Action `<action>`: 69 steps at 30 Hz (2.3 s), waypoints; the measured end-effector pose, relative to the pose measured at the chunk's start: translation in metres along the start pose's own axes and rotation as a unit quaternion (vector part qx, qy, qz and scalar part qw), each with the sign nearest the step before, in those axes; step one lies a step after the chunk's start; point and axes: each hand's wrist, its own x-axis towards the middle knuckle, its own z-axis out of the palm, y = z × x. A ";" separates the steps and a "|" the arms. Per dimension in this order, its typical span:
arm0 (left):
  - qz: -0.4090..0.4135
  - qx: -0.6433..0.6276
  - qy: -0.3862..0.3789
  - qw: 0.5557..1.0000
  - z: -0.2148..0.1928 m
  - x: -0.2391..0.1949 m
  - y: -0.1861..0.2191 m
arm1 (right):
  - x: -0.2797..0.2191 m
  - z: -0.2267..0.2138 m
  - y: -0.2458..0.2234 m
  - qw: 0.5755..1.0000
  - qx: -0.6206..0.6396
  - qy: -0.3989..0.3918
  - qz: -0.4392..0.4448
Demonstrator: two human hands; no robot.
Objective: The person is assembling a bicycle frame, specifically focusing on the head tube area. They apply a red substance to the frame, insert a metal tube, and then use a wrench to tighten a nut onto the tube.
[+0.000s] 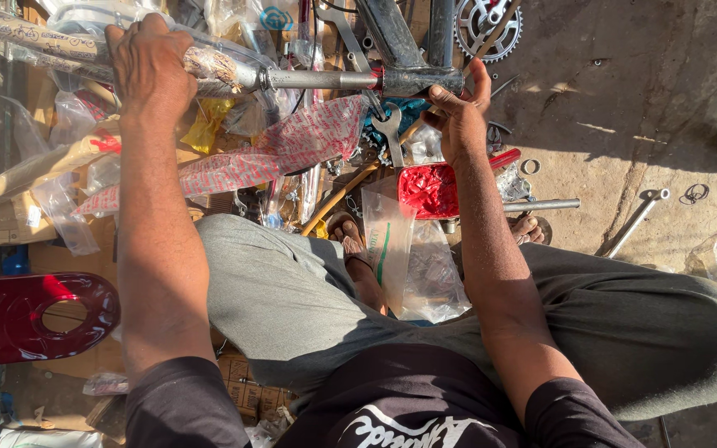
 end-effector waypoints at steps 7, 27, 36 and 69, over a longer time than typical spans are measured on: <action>-0.015 0.014 0.005 1.000 0.007 0.003 -0.001 | 0.000 0.001 -0.003 1.000 0.008 0.005 0.012; 0.028 -0.013 0.009 0.999 -0.006 0.024 0.033 | 0.002 0.001 0.000 1.000 0.024 -0.001 0.004; 0.055 -0.015 0.014 0.998 0.035 0.053 0.077 | 0.004 0.002 0.001 1.000 0.028 0.007 0.013; 0.032 -0.045 -0.018 0.998 0.020 0.061 0.086 | 0.006 0.007 -0.006 1.000 -0.004 -0.002 0.018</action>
